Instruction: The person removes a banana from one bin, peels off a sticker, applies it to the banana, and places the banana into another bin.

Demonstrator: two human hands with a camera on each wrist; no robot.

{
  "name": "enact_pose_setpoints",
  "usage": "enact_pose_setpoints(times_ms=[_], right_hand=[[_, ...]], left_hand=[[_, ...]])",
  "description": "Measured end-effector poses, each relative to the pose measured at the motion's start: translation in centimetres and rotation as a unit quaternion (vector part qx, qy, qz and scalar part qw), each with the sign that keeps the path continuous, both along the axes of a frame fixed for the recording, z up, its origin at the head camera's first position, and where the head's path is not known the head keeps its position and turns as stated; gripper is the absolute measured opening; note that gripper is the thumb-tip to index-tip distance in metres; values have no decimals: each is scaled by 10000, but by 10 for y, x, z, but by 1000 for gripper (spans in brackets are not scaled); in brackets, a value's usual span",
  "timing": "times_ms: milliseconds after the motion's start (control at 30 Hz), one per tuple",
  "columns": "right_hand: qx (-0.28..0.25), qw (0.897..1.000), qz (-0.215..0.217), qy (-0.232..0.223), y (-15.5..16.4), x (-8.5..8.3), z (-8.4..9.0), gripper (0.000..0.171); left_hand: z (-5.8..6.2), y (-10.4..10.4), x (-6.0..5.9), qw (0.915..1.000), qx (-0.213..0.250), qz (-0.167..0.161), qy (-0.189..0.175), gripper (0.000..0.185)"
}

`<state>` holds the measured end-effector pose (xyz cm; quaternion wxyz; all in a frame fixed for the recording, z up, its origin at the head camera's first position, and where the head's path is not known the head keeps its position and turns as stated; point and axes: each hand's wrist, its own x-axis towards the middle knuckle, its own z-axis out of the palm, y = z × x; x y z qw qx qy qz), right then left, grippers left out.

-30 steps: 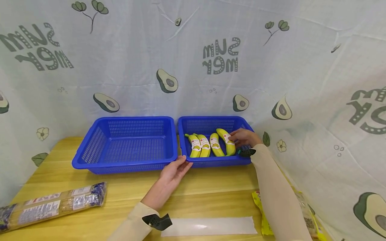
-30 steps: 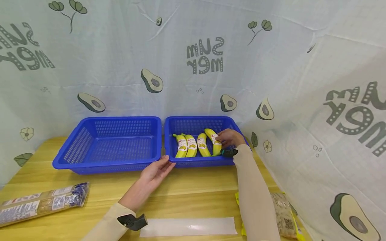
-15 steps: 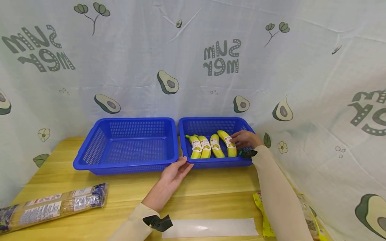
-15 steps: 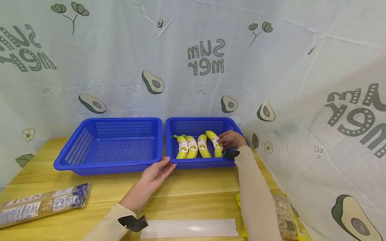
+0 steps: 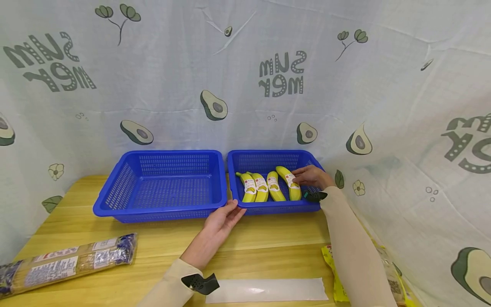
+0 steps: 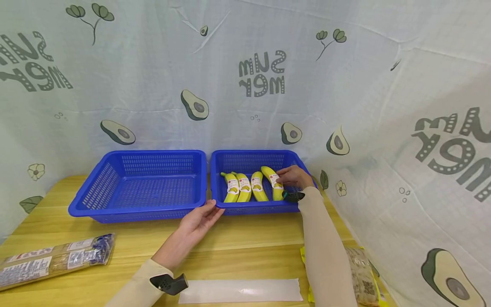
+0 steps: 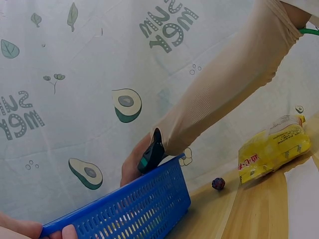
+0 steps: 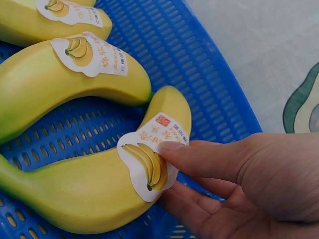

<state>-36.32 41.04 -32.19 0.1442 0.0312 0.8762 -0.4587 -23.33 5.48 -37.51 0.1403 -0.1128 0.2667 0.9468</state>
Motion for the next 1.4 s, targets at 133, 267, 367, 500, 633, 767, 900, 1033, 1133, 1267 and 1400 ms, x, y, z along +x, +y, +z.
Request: enact_pose_setpoints(times_ms=[133,267,367,500,633,767,900,1033,1133,1267,1400], right_hand=[[18,9998,-176,-15,-1,2,0,54],[99,9995,-307,-72,-1,1,0,54],[134,9994,-288,-100,-1,2,1,54],[171,9995,-231,-91,0,2,1,51],[113,9994,-333,-70,1,1,1,48],[20,9984,-554,-105,-1,0,2,47],[-11,9974,-705,-119,-3,1,4,48],[55,9984,-549,-99,-3,2,5,48],[90,9989,-444,-97,-3,3,6,49],[123,9989,-430,-168,-3,3,7,53],[113,9987,-427,-244,-3,3,7,55]], left_hand=[[-1,0,0,10000,-32,-4,31,8],[-1,1,-1,10000,24,-13,-8,11],[-2,1,-2,10000,49,-22,-66,12],[-1,2,-2,9999,34,-11,-148,12],[-1,2,-2,9999,44,-7,-157,12],[-1,2,-2,9999,58,-6,-147,12],[0,1,-3,9999,61,-5,-154,12],[1,1,-3,9998,80,-22,-168,12],[1,1,-3,9999,67,-44,-122,12],[0,0,-2,10000,21,-94,-19,14],[-1,-4,1,9997,-97,-195,137,13]])
